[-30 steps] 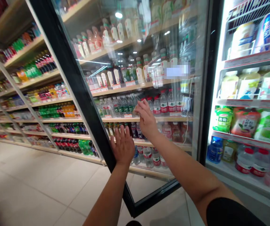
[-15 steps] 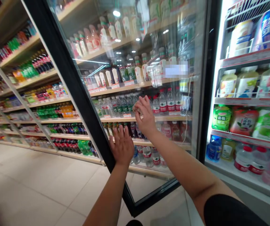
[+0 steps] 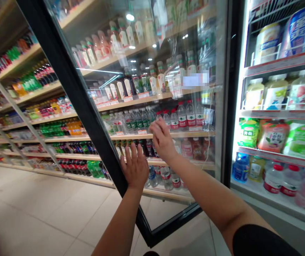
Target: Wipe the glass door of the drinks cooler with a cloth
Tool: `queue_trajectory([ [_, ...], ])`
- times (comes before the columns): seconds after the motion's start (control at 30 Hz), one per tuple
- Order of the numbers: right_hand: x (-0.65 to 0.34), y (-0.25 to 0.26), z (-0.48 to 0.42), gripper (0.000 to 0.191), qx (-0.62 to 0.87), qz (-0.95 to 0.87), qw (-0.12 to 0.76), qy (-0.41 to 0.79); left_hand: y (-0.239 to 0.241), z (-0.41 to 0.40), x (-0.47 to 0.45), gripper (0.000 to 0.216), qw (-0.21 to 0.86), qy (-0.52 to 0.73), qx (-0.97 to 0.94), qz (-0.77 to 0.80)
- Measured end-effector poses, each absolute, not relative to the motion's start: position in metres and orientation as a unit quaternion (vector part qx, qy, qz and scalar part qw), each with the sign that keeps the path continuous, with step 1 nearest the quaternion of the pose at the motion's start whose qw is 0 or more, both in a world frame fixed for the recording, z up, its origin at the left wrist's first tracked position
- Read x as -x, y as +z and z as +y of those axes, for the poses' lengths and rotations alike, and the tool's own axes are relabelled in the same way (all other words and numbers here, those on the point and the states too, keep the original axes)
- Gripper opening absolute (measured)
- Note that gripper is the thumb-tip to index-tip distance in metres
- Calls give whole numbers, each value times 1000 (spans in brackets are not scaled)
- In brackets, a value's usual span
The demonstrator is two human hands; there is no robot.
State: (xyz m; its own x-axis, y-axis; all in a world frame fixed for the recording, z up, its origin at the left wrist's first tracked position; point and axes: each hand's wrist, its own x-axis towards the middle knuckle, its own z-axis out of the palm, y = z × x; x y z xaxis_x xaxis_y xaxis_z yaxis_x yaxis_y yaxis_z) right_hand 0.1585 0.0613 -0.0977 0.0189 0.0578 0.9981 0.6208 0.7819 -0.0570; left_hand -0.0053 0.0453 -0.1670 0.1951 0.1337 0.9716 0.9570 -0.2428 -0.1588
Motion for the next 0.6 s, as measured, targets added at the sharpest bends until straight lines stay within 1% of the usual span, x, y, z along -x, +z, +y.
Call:
queue_trajectory([
  [0.07, -159, -115, 57, 36, 215, -739, 603, -209, -168, 45, 6, 59, 429, -468, 641, -432],
  [0.13, -168, -120, 57, 34, 196, -766, 578, -204, -168, 46, 6, 59, 418, -471, 644, -433],
  [0.27, -196, -95, 65, 31, 259, -668, 663, -217, -168, 47, 6, 60, 410, -475, 647, -432],
  [0.37, -203, -96, 65, 32, 292, -632, 682, -224, -168, 47, 6, 61, 402, -476, 649, -437],
  [0.43, -200, -114, 61, 34, 277, -666, 654, -231, -167, 46, 6, 62, 404, -473, 647, -440],
  [0.5, -198, -133, 58, 35, 250, -717, 603, -244, -167, 46, 6, 64, 419, -464, 643, -442],
  [0.57, -201, -140, 58, 35, 240, -742, 569, -260, -167, 46, 6, 66, 432, -458, 638, -443],
  [0.6, -205, -138, 59, 35, 247, -735, 571, -270, -167, 47, 7, 66, 431, -459, 639, -443],
])
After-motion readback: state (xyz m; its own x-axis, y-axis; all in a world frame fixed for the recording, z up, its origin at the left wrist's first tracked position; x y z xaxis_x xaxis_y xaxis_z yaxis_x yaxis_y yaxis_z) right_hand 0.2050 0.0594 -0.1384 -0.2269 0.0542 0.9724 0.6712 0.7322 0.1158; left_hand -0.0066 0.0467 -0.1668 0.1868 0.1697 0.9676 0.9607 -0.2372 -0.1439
